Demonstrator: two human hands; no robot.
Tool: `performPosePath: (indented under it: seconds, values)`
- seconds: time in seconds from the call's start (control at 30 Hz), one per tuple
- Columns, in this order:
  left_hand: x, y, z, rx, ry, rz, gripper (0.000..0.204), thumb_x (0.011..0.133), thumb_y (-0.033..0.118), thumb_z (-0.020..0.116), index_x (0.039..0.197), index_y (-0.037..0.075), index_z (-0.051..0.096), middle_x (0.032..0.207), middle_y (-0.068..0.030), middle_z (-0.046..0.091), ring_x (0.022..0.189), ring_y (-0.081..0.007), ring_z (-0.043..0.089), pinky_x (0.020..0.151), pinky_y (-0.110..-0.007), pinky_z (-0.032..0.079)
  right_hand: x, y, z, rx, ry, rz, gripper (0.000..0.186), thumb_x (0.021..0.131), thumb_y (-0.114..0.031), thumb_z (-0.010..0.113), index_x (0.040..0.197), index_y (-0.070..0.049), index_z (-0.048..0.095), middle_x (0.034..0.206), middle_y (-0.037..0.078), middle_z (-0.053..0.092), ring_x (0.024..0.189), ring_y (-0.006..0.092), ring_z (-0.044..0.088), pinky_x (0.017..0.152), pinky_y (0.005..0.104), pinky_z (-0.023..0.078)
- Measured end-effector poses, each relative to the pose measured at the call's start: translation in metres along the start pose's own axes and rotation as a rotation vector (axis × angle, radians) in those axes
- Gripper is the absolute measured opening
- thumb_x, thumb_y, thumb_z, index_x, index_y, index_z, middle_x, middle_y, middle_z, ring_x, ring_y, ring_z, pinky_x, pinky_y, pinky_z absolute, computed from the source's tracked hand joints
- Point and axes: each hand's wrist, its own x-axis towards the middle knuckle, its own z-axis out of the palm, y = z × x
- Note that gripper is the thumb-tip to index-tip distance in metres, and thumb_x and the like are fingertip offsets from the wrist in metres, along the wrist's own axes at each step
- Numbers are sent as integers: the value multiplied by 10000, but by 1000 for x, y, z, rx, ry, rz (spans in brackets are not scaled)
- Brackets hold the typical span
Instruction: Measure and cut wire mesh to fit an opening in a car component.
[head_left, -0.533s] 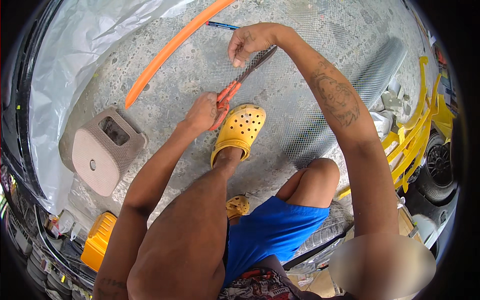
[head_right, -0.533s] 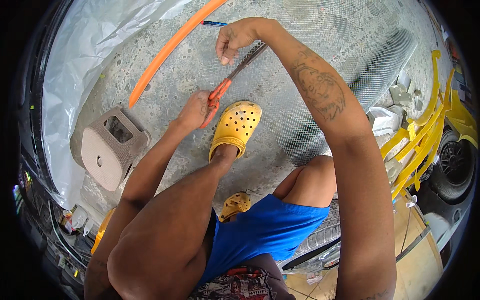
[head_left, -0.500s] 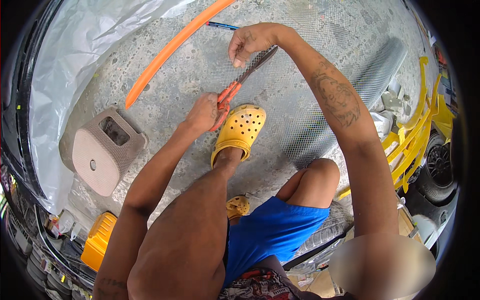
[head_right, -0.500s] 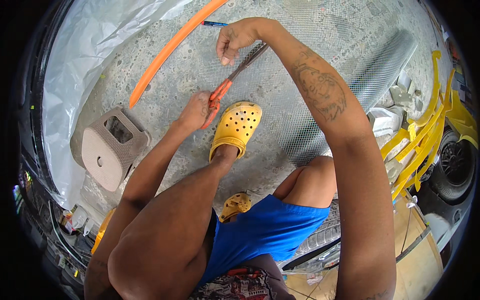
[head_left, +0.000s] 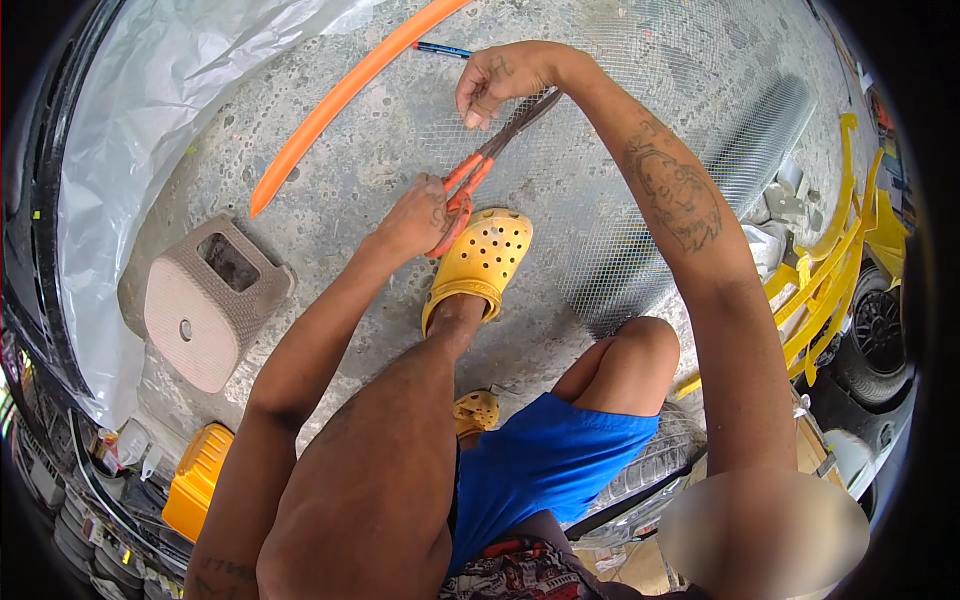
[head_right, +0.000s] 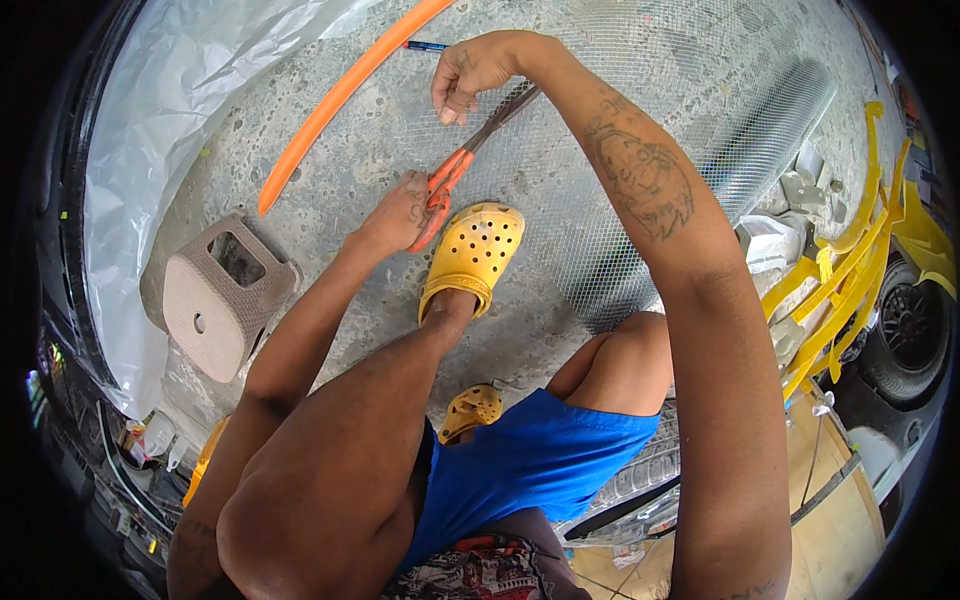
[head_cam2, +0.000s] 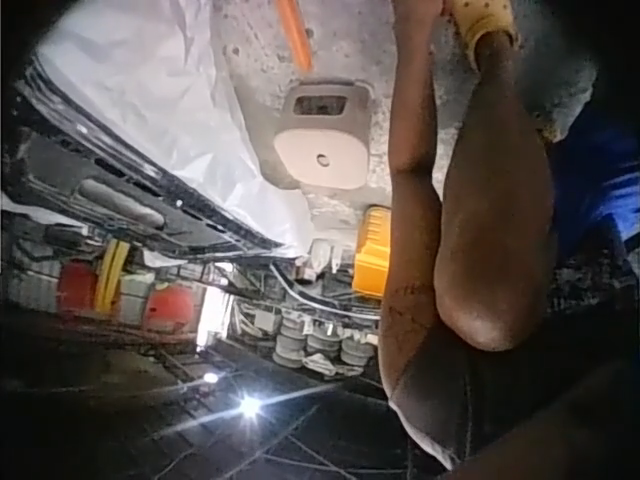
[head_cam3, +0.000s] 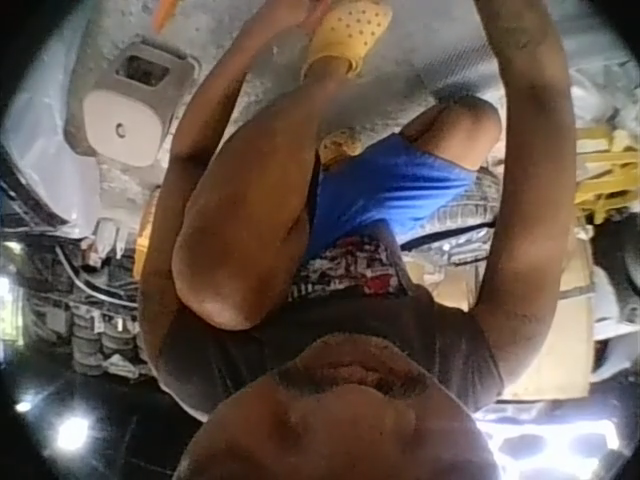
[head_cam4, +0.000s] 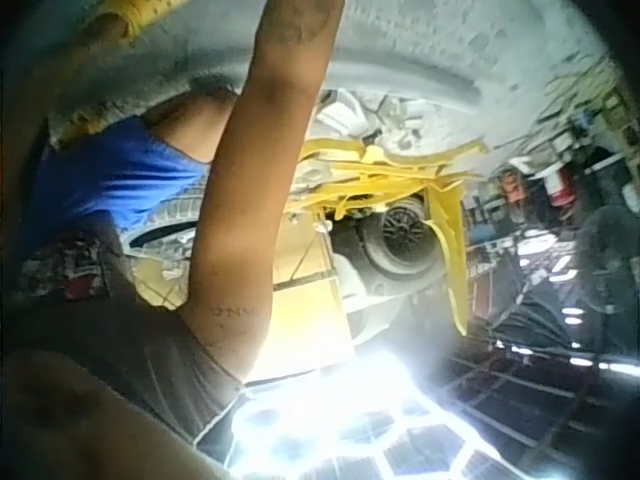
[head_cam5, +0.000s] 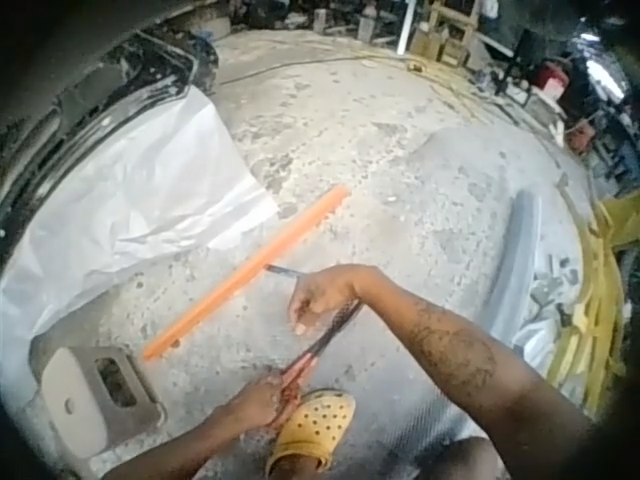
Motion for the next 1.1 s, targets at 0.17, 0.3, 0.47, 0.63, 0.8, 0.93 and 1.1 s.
performPosePath:
  seconds: [0.17, 0.3, 0.47, 0.63, 0.8, 0.93, 1.1]
  values:
    - [1, -3, -3, 15, -19, 33, 185, 926, 129, 508, 976, -49, 512, 1008, -247, 529, 950, -423, 552, 814, -467, 467, 1, -3, 1, -8, 8, 7, 224, 822, -203, 716, 906, 5, 711, 776, 46, 691, 692, 113, 593, 691, 268, 476]
    - [0, -6, 0, 6, 39, 81, 188, 942, 120, 451, 937, -54, 523, 969, -249, 546, 902, -412, 561, 793, -464, 465, 2, -3, 0, -13, -7, -1, 228, 818, -201, 714, 918, 4, 714, 776, 47, 690, 699, 115, 596, 693, 271, 480]
    - [0, 8, -12, -122, -30, -5, 193, 938, 99, 425, 900, -54, 535, 931, -255, 558, 865, -409, 565, 775, -468, 468, -1, -5, -1, -11, -15, 0, 232, 816, -207, 715, 919, 1, 715, 779, 48, 690, 711, 119, 608, 697, 277, 486]
    - [0, 6, -8, -212, -104, -134, 288, 952, 156, 465, 862, -73, 614, 895, -285, 598, 935, -402, 593, 804, -466, 487, -4, -7, -3, 19, 18, -25, 250, 811, -235, 725, 900, -2, 712, 778, 49, 690, 750, 133, 638, 714, 286, 497]
    - [7, 5, -11, 161, -1, 188, 212, 931, 148, 499, 963, -58, 536, 1019, -256, 539, 938, -402, 596, 789, -453, 495, -6, -12, -5, -1, 6, -10, 269, 816, -252, 725, 900, 3, 709, 782, 52, 693, 747, 134, 636, 725, 285, 498]
    - [12, 10, -14, -35, -61, -18, 224, 939, 165, 503, 984, -52, 534, 1018, -239, 536, 951, -401, 587, 815, -450, 497, -7, -8, -2, 16, 14, -10, 252, 820, -238, 716, 898, 2, 710, 773, 51, 693, 722, 127, 618, 712, 286, 486]
    - [14, -3, -15, 18, -29, 72, 236, 965, 178, 460, 972, -40, 549, 986, -220, 535, 933, -377, 580, 824, -451, 477, -5, -12, -4, -43, 24, 5, 246, 820, -230, 713, 898, 4, 710, 771, 56, 692, 711, 125, 612, 702, 285, 483]
